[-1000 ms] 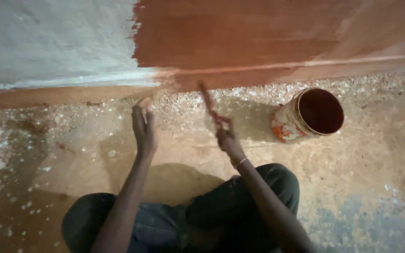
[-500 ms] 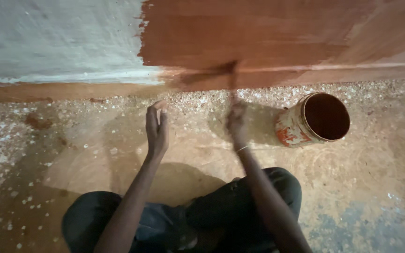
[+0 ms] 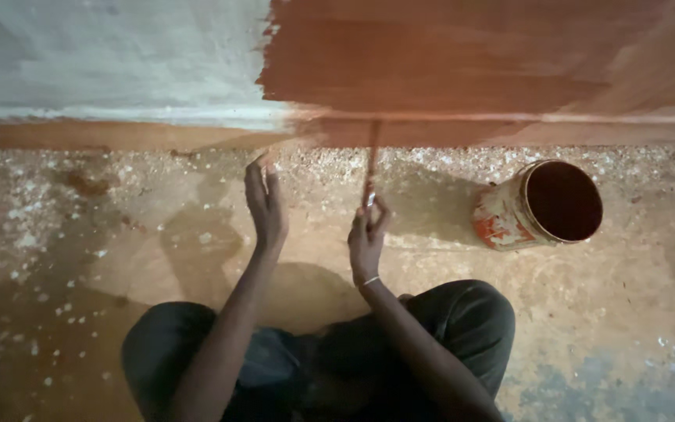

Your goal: The person paints the lower section of a wall with reddish-brown paint using a brush. They repeatedly dip the brush into a paint can and apply paint in horizontal strokes along the base of the wall.

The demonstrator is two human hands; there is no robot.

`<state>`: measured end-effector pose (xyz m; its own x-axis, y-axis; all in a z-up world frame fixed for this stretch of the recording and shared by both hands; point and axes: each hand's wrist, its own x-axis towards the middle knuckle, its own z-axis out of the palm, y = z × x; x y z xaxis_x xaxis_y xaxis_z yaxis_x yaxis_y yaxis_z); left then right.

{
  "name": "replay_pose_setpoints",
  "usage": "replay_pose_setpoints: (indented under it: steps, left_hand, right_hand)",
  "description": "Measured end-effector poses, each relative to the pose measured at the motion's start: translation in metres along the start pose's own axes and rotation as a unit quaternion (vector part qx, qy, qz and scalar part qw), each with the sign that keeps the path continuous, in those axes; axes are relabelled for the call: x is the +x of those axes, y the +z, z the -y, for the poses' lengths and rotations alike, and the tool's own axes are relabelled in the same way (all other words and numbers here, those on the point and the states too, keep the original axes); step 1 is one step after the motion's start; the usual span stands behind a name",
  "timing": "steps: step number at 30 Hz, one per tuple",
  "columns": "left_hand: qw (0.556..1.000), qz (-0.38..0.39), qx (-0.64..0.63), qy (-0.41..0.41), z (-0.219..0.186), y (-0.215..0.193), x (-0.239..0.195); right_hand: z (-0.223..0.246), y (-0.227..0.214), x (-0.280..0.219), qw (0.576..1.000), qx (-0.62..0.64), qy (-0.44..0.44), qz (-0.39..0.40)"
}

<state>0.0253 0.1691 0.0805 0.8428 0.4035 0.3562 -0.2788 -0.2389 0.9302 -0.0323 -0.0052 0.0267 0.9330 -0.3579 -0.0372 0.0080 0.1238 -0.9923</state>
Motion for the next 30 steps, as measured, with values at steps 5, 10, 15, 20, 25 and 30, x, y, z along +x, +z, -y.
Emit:
replay_pose_setpoints:
  steps: [5, 10, 15, 20, 25, 30]
  left_hand:
    - [1.000, -0.013, 0.011, 0.021, -0.006, 0.000, 0.010]
    - [0.997, -0.070, 0.005, 0.037, -0.010, -0.012, 0.014]
    - [0.997, -0.049, -0.034, 0.038, -0.010, -0.005, 0.005]
    - [0.995, 0.074, -0.066, 0.029, -0.012, 0.008, -0.008]
    - [0.974, 0.218, -0.056, 0.041, -0.023, 0.030, -0.039]
    - [0.922, 0.380, 0.003, 0.069, -0.048, 0.087, -0.083]
  right_hand:
    - [0.003, 0.053, 0.036, 0.996, 0.085, -0.002, 0.030]
    - [0.020, 0.067, 0.020, 0.969, -0.023, 0.071, 0.235]
    - [0.067, -0.029, 0.004, 0.960, -0.029, 0.121, 0.249]
    - [0.129, -0.155, -0.024, 0.992, -0.053, 0.110, 0.020]
    - [0.194, -0.267, -0.068, 0.981, -0.122, 0.004, -0.151]
    - [0.235, -0.341, -0.084, 0.937, -0.297, -0.042, -0.181]
